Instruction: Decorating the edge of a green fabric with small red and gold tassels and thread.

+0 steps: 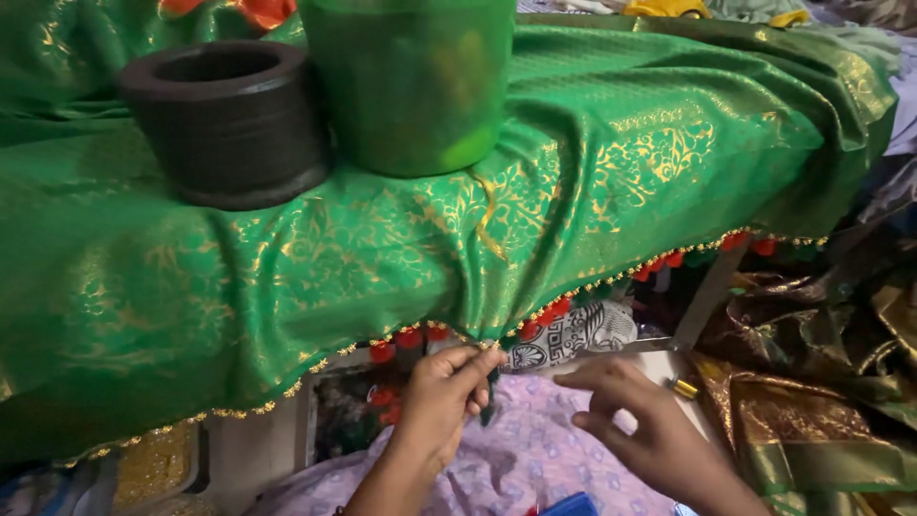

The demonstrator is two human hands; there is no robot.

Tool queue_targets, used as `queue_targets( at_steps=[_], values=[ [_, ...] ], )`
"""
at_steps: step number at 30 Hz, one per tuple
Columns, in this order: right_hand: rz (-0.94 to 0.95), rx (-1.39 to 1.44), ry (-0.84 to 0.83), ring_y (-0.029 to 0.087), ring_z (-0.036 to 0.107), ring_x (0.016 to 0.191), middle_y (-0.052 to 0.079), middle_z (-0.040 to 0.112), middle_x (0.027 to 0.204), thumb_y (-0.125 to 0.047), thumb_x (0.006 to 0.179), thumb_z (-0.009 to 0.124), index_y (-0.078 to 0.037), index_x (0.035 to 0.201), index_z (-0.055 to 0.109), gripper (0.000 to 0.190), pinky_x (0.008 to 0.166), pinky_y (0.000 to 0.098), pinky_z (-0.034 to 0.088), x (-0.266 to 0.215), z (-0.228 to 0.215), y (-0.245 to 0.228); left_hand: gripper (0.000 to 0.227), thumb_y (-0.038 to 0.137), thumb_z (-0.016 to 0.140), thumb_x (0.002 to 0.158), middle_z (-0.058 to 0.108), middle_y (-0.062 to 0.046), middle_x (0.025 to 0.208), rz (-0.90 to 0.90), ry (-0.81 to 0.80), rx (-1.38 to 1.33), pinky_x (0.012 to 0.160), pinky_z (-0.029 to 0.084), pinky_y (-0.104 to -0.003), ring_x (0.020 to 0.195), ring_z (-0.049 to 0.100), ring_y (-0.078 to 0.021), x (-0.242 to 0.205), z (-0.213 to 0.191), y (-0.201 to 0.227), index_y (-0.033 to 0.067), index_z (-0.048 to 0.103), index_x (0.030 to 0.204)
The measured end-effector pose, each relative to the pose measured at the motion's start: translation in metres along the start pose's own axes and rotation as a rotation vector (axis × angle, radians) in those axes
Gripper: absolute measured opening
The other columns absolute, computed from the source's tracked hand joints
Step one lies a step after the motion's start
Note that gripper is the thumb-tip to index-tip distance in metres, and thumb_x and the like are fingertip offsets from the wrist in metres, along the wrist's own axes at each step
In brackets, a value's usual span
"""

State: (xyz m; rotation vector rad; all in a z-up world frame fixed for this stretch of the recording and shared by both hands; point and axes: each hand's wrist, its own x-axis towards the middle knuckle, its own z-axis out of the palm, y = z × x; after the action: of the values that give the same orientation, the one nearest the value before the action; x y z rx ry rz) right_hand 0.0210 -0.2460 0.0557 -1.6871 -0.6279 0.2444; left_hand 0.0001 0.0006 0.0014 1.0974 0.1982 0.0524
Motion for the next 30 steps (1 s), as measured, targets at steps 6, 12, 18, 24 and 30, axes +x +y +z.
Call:
queue_targets(
  at_steps=[6,12,18,24,30],
  values=[
    [-0.402,-0.734,-0.197,0.022,0.067,0.085,0.004,0.069,0.088,-0.019,0.081,0.082,-0.011,0.103,0.080,0.023,0.073,0.0370,0.053,0.037,0.003,-0.047,0.017,0.015,0.076,0.090,0.061,0.002,0.064,0.046,-0.053,0.168,0.049,0.038,-0.021,0.054,0.051,-0.0052,0.008,-0.008,-0.001,-0.0018,0.080,0.093],
    [-0.579,-0.758,-0.202,0.027,0.060,0.087,0.007,0.063,0.085,-0.007,0.080,0.076,-0.009,0.086,0.077,0.006,0.076,0.0381,0.050,0.084,0.025,-0.079,0.015,0.013,0.081,0.086,0.069,0.001,0.072,0.075,-0.110,0.245,0.058,0.041,-0.024,0.062,0.053,-0.0053,0.017,-0.014,-0.006,-0.0015,0.079,0.087],
    [-0.889,-0.816,-0.405,0.028,0.063,0.100,0.007,0.062,0.102,-0.004,0.075,0.070,-0.007,0.092,0.071,0.018,0.084,0.0372,0.053,0.105,0.045,-0.106,0.022,0.019,0.074,0.091,0.078,-0.001,0.085,0.310,-0.023,0.397,0.074,0.051,-0.025,0.079,0.066,-0.0085,0.020,-0.022,-0.032,0.0001,0.079,0.101],
    [-0.958,-0.945,-0.591,0.027,0.064,0.090,0.008,0.060,0.093,-0.012,0.077,0.072,-0.006,0.086,0.067,0.011,0.070,0.0395,0.053,0.123,0.058,-0.112,0.022,0.016,0.070,0.092,0.079,-0.004,0.090,0.475,0.150,0.311,0.077,0.056,-0.026,0.082,0.070,-0.0102,0.021,-0.019,-0.055,0.0013,0.074,0.108],
    [-1.076,-0.905,-0.619,0.026,0.066,0.083,0.006,0.060,0.092,-0.014,0.078,0.069,-0.008,0.089,0.067,0.013,0.068,0.0384,0.055,0.126,0.066,-0.104,0.018,0.014,0.074,0.091,0.077,-0.007,0.079,0.436,0.201,0.344,0.071,0.055,-0.028,0.074,0.068,-0.0123,0.015,-0.019,-0.049,-0.0014,0.077,0.100]
  ],
)
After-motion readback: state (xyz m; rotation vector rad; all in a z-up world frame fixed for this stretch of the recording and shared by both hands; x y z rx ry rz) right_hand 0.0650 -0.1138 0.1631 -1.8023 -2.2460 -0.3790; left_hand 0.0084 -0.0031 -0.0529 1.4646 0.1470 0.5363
